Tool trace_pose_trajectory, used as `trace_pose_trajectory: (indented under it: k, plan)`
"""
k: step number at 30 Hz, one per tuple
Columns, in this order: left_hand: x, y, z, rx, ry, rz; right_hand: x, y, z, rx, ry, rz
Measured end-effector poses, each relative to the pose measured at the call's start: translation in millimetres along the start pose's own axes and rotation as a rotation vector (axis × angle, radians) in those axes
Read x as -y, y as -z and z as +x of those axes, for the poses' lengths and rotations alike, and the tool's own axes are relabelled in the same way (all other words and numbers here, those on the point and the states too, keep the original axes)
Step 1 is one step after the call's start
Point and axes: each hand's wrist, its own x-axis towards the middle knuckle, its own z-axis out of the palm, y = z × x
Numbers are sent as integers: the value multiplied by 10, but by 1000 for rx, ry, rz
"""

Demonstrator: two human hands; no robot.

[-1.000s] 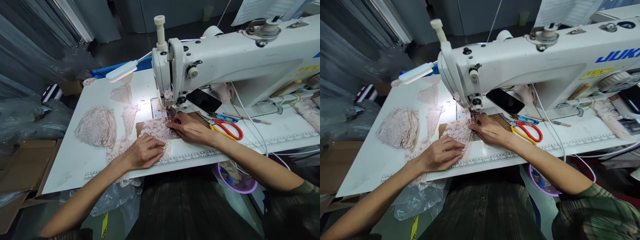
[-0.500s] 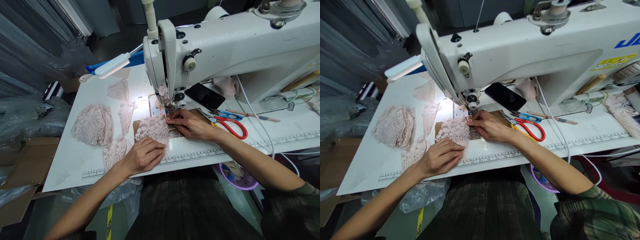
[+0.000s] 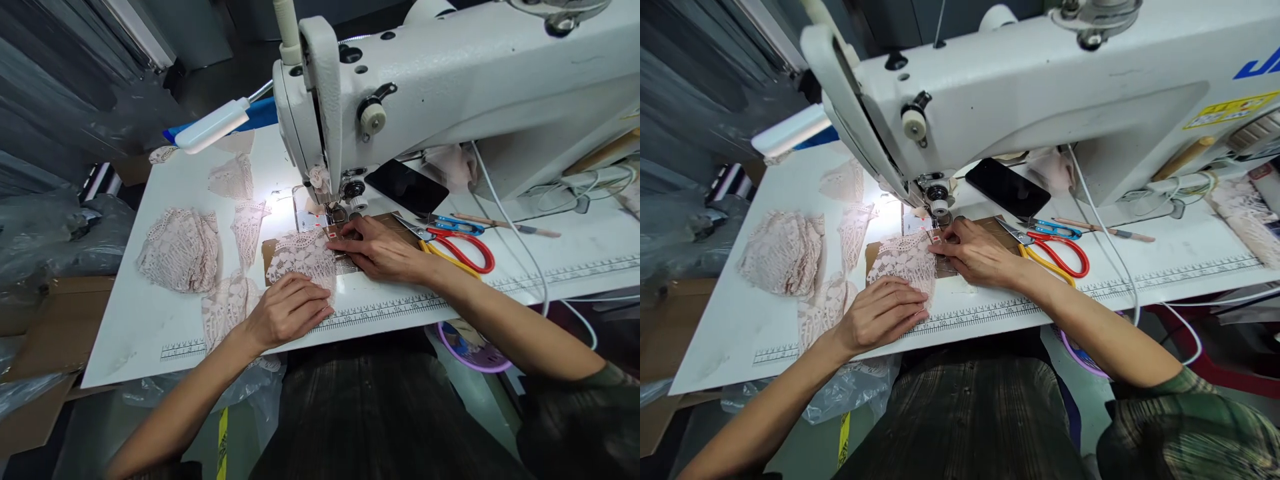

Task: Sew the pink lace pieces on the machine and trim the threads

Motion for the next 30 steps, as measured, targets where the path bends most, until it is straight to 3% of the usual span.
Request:
trace_pose_trajectory:
  k: [7, 11, 18, 25, 30]
  plan:
    - [11, 29, -12, -19, -2, -8, 99, 63, -49, 88, 39, -38]
    - [154, 80, 93, -35, 57, 76, 106, 51, -36, 109, 26, -44]
    - [394, -63, 280, 159, 66, 419, 148, 70, -37, 120, 0, -32]
    - [565, -97, 402, 296, 76, 470, 103, 147, 140, 161, -15, -113]
    - [784, -84, 441, 303, 60, 327, 7, 125, 180, 120, -38, -79]
